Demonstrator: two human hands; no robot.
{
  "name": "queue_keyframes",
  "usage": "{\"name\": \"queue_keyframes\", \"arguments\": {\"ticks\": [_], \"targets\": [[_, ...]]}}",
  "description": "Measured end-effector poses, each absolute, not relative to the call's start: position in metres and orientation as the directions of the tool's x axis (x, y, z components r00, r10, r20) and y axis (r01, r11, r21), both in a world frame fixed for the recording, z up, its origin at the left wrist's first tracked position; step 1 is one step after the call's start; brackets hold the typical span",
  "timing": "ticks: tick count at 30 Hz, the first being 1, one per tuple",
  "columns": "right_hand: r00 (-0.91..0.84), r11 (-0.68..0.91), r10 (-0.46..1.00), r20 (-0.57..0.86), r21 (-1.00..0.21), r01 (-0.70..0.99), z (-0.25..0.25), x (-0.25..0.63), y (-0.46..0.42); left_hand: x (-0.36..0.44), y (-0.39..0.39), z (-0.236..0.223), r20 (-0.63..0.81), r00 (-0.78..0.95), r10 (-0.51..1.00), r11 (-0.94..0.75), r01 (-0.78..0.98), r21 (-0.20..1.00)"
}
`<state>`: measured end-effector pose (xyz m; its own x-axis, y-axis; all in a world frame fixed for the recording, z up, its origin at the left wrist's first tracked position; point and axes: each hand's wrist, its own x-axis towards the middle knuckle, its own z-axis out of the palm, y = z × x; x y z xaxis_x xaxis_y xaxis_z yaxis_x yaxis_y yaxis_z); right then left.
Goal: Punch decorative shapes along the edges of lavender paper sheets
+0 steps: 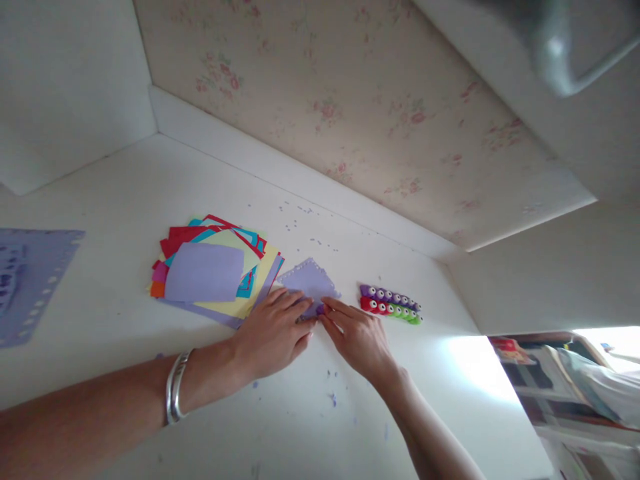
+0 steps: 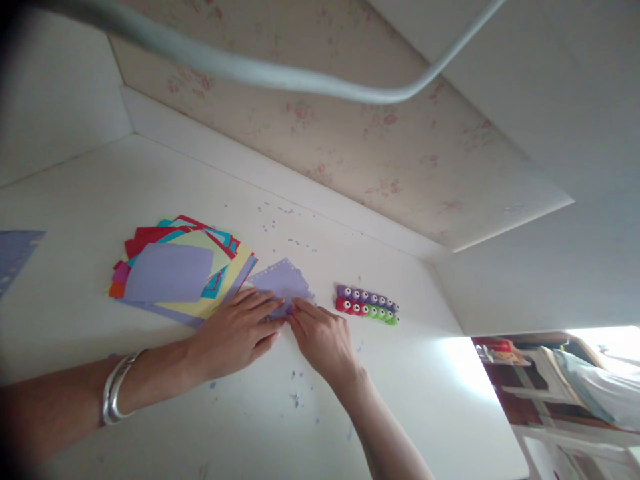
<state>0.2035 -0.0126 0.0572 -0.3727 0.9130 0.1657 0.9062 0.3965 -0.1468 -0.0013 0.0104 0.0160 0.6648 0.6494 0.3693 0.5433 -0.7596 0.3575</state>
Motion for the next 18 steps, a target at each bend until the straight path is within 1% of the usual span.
{"name": "queue_keyframes", "arguments": {"ticks": [4,8,11,13,16,18], "targets": [[-0.360,0.384,0.918,0.165,-0.143,0.912,0.059,0.202,-0.013,-0.002,0.010,0.017,0.378,0.668,0.641,-0.767,0.540,0.346],[-0.357,0.395,0.910,0.209,-0.178,0.901,0.056,0.201,-0.015,-0.003,0.009,0.018,0.400,0.654,0.642,-0.766,0.541,0.346],[-0.316,0.394,0.901,0.297,-0.258,0.882,0.046,0.202,-0.018,-0.003,0.009,0.018,0.406,0.654,0.638,-0.770,0.541,0.339],[-0.257,0.371,0.903,0.344,-0.324,0.870,0.037,0.204,-0.021,-0.004,0.008,0.018,0.413,0.651,0.637,-0.771,0.539,0.340],[-0.161,0.305,0.925,0.343,-0.421,0.854,0.028,0.204,-0.025,-0.004,0.008,0.016,0.426,0.637,0.643,-0.766,0.541,0.347],[-0.110,0.264,0.936,0.333,-0.462,0.847,0.025,0.205,-0.028,-0.004,0.008,0.015,0.424,0.636,0.645,-0.764,0.545,0.344]]}}
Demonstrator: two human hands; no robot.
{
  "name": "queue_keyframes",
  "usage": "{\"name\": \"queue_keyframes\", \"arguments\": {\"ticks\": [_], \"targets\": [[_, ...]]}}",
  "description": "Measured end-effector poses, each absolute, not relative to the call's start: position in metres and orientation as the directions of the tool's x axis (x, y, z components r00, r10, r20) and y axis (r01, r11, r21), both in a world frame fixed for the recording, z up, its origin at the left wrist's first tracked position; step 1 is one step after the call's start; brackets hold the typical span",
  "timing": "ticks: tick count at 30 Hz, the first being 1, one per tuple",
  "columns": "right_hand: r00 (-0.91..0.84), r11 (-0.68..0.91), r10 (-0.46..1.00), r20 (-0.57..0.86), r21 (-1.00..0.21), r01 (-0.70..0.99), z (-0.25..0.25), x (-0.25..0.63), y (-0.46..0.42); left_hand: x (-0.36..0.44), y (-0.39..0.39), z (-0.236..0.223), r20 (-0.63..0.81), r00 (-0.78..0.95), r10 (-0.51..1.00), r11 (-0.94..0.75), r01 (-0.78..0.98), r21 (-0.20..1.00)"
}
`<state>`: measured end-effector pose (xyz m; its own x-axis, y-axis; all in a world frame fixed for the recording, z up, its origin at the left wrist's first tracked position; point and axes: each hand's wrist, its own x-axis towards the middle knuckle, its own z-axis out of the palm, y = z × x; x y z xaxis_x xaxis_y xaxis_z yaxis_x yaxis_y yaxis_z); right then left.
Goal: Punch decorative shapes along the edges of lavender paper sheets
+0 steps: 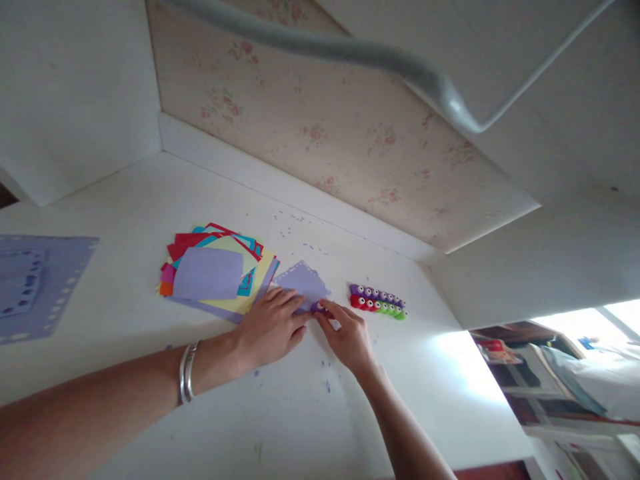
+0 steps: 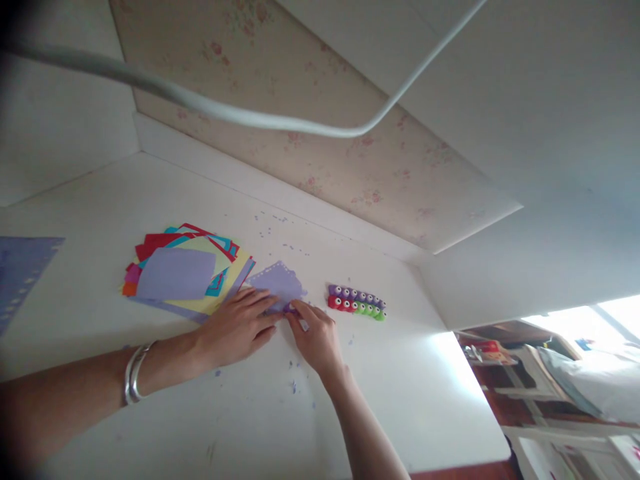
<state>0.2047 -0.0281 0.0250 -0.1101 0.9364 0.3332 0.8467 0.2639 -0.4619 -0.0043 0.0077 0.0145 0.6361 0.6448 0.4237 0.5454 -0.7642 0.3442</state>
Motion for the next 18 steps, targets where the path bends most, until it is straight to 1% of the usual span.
{"name": "queue_keyframes", "arguments": {"ticks": [5,13,18], "targets": [[-0.015,0.204,0.930,0.368,-0.482,0.852,0.022,0.209,-0.037,-0.004,0.008,0.014,0.402,0.658,0.637,-0.771,0.550,0.322],[0.080,0.160,0.915,0.396,-0.537,0.828,0.030,0.226,-0.057,-0.005,0.009,0.015,0.386,0.668,0.636,-0.772,0.544,0.330],[0.235,0.053,0.909,0.345,-0.654,0.754,0.050,0.254,-0.057,-0.005,0.011,0.013,0.357,0.695,0.624,-0.781,0.534,0.323]]}}
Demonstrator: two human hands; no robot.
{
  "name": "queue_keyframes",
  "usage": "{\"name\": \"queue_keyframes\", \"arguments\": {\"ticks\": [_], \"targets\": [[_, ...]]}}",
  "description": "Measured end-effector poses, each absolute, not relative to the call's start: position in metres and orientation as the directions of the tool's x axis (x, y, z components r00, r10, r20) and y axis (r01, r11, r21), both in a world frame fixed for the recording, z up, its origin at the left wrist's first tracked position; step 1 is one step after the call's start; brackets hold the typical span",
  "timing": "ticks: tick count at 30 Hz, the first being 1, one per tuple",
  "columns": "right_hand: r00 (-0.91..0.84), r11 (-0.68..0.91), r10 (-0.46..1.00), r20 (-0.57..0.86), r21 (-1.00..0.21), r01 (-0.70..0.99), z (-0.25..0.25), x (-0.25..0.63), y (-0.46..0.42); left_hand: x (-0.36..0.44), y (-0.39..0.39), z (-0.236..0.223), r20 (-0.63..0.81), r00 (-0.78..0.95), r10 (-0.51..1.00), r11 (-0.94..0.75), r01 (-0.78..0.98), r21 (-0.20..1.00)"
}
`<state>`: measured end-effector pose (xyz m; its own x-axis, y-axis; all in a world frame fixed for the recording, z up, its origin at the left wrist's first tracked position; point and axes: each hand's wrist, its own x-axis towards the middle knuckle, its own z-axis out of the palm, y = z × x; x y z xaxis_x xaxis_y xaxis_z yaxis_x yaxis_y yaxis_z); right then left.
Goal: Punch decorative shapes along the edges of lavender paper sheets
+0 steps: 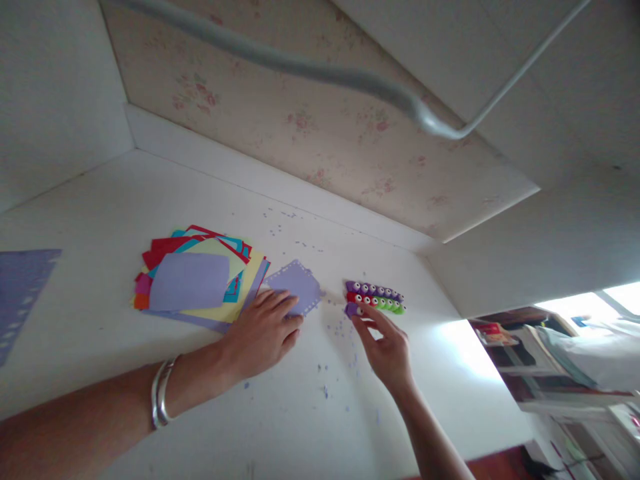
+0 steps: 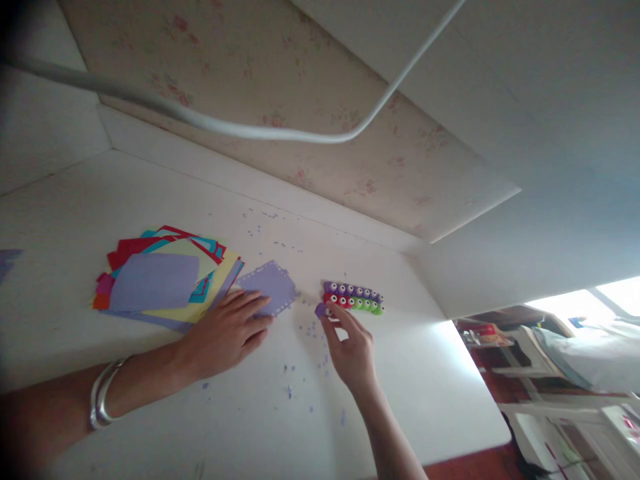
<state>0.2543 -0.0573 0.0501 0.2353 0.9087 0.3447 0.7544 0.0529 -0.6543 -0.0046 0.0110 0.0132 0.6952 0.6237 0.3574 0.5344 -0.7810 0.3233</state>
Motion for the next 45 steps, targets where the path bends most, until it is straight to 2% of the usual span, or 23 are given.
{"name": "queue_keyframes", "arguments": {"ticks": [3,5,7,10,13,18,25,38,42,45], "targets": [[0.353,-0.026,0.870,0.346,-0.682,0.731,0.066,0.291,-0.047,-0.004,0.012,0.012,0.358,0.697,0.621,-0.783,0.533,0.321],[0.409,-0.110,0.846,0.342,-0.640,0.761,0.076,0.325,-0.037,-0.003,0.013,0.011,0.373,0.692,0.619,-0.785,0.532,0.316],[0.416,-0.208,0.861,0.292,-0.545,0.812,0.085,0.363,-0.026,-0.002,0.014,0.011,0.390,0.687,0.614,-0.790,0.529,0.311],[0.255,-0.191,0.927,0.274,-0.239,0.952,0.092,0.418,-0.013,-0.002,0.015,0.011,0.411,0.682,0.605,-0.796,0.528,0.297],[0.232,-0.195,0.944,0.234,-0.174,0.965,0.089,0.458,-0.005,-0.002,0.016,0.010,0.415,0.683,0.601,-0.799,0.532,0.282],[0.196,-0.172,0.969,0.147,-0.162,0.972,0.069,0.483,-0.002,-0.002,0.017,0.010,0.406,0.684,0.605,-0.795,0.537,0.280],[0.145,-0.120,0.984,0.102,-0.222,0.968,0.042,0.491,-0.005,-0.001,0.017,0.012,0.413,0.667,0.620,-0.784,0.544,0.297],[0.200,-0.126,0.952,0.234,-0.297,0.947,0.025,0.484,0.001,-0.001,0.016,0.014,0.411,0.680,0.608,-0.794,0.534,0.290],[0.270,-0.179,0.902,0.336,-0.279,0.944,0.038,0.464,-0.005,0.000,0.015,0.012,0.430,0.659,0.617,-0.782,0.575,0.240],[0.270,-0.147,0.856,0.440,-0.292,0.945,0.048,0.433,-0.017,-0.001,0.015,0.010,0.443,0.651,0.616,-0.774,0.603,0.191]]}}
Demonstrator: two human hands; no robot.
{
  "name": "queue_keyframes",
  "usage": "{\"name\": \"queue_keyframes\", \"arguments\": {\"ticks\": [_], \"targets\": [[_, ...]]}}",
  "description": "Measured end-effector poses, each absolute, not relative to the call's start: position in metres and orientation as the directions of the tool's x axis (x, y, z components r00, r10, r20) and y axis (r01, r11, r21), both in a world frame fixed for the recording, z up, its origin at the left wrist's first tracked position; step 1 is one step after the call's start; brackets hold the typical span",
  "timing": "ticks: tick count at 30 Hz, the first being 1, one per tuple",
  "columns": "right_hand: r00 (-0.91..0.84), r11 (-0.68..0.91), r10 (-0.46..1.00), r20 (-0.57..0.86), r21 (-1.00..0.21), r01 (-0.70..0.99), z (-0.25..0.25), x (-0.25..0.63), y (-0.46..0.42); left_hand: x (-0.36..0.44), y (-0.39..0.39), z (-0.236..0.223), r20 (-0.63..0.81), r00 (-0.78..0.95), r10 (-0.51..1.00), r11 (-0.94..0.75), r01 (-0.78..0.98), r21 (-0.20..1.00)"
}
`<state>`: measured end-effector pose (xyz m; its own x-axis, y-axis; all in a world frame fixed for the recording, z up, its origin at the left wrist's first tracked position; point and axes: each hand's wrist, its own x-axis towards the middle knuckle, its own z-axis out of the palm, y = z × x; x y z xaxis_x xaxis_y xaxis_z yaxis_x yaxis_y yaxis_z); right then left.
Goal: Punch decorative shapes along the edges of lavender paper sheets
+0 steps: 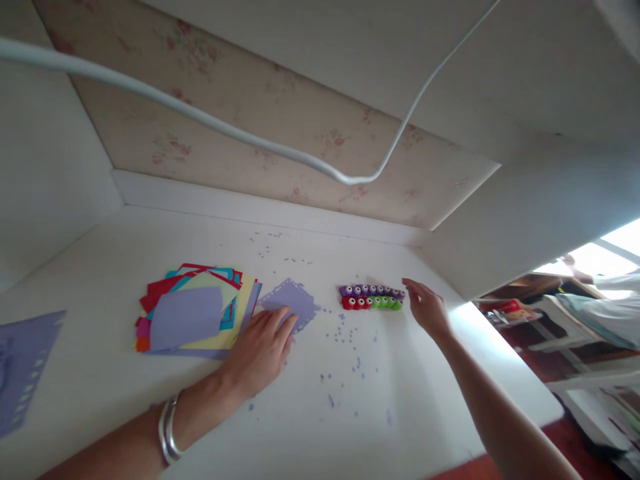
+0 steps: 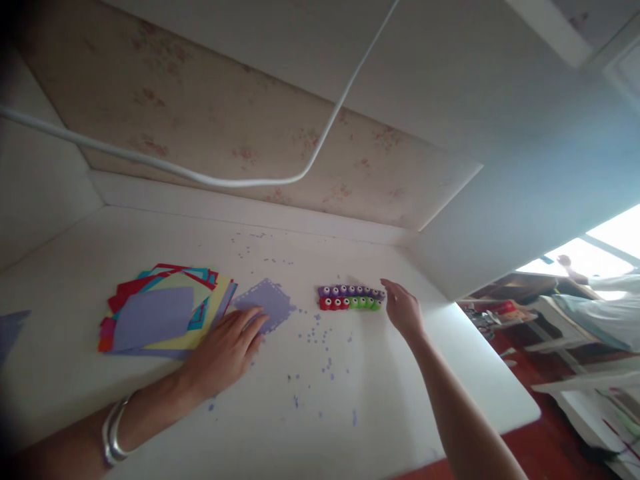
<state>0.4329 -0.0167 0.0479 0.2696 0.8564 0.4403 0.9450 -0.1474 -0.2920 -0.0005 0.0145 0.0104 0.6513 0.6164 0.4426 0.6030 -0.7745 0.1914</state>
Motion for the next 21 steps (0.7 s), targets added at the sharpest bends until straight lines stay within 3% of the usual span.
{"name": "queue_keyframes", "arguments": {"ticks": [4,10,15,16,19,21], "targets": [[0.192,0.047,0.806,0.560,-0.384,0.922,0.051,0.367,-0.036,0.001,0.009,0.015,0.424,0.675,0.603,-0.787,0.591,0.178],[0.133,0.277,0.818,0.559,-0.587,0.761,0.038,0.265,-0.053,0.001,-0.001,0.040,0.457,0.641,0.617,-0.773,0.604,0.197],[0.161,0.312,0.838,0.521,-0.700,0.642,0.027,0.236,-0.059,-0.045,0.020,0.099,0.505,0.343,0.792,-0.536,0.785,0.309],[0.170,0.303,0.848,0.501,-0.723,0.621,0.024,0.236,-0.060,-0.061,0.026,0.112,0.501,0.246,0.830,-0.459,0.812,0.362],[0.188,0.277,0.869,0.457,-0.766,0.580,0.018,0.239,-0.065,-0.122,0.034,0.138,0.265,-0.046,0.963,-0.176,0.635,0.752],[0.177,0.271,0.882,0.437,-0.777,0.568,0.016,0.240,-0.069,-0.172,0.030,0.136,0.194,-0.194,0.962,-0.063,0.534,0.843]]}}
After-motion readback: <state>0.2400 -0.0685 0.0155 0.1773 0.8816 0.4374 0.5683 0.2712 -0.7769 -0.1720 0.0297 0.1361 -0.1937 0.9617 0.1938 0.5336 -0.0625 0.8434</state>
